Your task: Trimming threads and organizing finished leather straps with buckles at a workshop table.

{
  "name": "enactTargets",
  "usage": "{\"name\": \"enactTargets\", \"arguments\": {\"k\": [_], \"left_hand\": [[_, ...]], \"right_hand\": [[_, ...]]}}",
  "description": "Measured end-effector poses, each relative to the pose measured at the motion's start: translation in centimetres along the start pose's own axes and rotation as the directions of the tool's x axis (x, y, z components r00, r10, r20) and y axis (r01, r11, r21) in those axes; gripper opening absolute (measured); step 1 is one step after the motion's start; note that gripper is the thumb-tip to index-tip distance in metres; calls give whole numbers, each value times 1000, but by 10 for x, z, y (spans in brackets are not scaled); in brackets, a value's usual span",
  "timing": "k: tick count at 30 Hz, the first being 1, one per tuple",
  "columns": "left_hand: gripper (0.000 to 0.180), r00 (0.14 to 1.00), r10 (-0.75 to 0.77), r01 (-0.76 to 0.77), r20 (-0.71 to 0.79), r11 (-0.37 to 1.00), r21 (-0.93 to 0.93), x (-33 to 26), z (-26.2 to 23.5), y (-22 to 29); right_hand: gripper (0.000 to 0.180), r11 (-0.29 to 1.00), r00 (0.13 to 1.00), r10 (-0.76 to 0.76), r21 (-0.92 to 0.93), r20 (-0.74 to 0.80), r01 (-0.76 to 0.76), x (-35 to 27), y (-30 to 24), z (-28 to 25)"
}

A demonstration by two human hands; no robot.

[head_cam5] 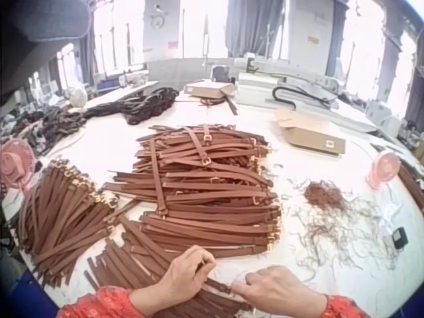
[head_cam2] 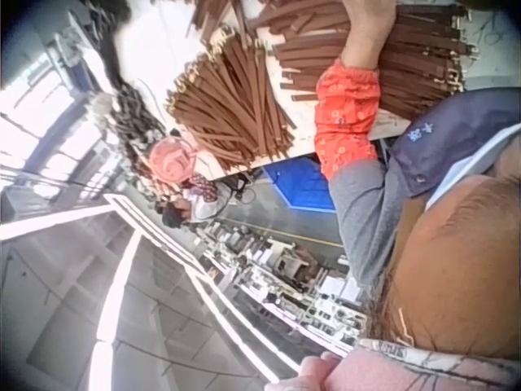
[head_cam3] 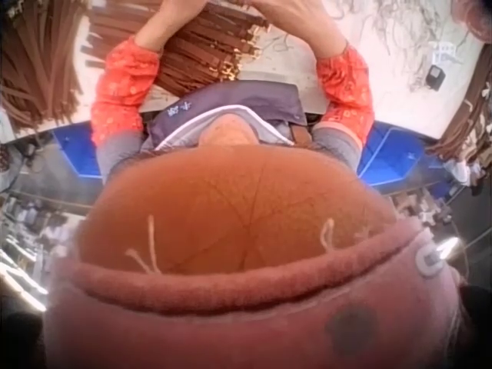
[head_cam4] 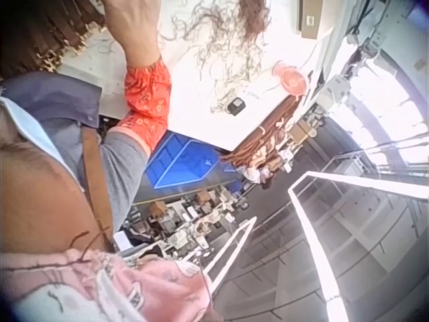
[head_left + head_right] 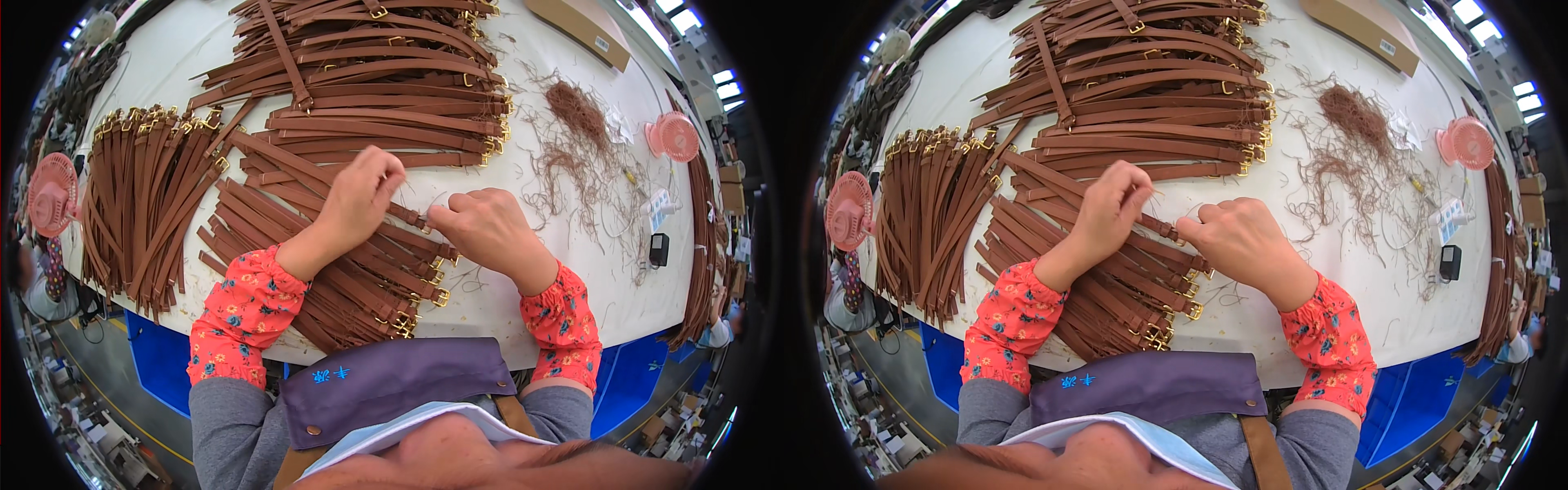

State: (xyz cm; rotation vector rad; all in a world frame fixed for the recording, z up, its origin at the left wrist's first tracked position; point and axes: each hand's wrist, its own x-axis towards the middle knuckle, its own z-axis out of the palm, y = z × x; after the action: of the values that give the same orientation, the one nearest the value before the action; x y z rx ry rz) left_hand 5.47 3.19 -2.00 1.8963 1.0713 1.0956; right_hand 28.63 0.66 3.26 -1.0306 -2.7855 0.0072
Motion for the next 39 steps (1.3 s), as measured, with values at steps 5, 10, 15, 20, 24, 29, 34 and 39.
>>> {"name": "enactTargets", "arguments": {"k": [5, 10, 15, 20, 24, 29, 34, 39], "left_hand": [[17, 947, 31, -10, -319, 998, 69, 14, -25, -4], [34, 904, 27, -30, 427, 1000, 1, 2, -20, 11], [21, 891, 26, -24, 454, 1000, -11, 2, -24, -4], [7, 917, 139, -169, 374, 984, 50, -2, -19, -2], [7, 918, 139, -174, 371, 983, 64, -3, -16, 2], [11, 923, 113, -182, 368, 970, 159, -4, -12, 4], [12, 927, 115, -197, 358, 959, 203, -5, -8, 3], [12, 927, 114, -208, 358, 949, 235, -5, -8, 4]], "right_hand": [[8, 999, 999, 36, 22, -33, -35, -3, 1, 5], [12, 995, 996, 75, 69, -44, -72, -4, 4, 1], [13, 995, 995, 69, 79, -69, -64, 4, 3, -3], [16, 997, 998, 32, 66, -48, -29, 13, 1, 1], [17, 999, 1000, 5, 44, 7, -5, 17, 2, 0], [15, 999, 997, 1, 44, 71, -5, 25, 0, -10], [17, 999, 986, -32, 48, 162, 24, 31, -1, -15], [16, 997, 985, -78, -8, 154, 80, 33, 0, -16]]}}
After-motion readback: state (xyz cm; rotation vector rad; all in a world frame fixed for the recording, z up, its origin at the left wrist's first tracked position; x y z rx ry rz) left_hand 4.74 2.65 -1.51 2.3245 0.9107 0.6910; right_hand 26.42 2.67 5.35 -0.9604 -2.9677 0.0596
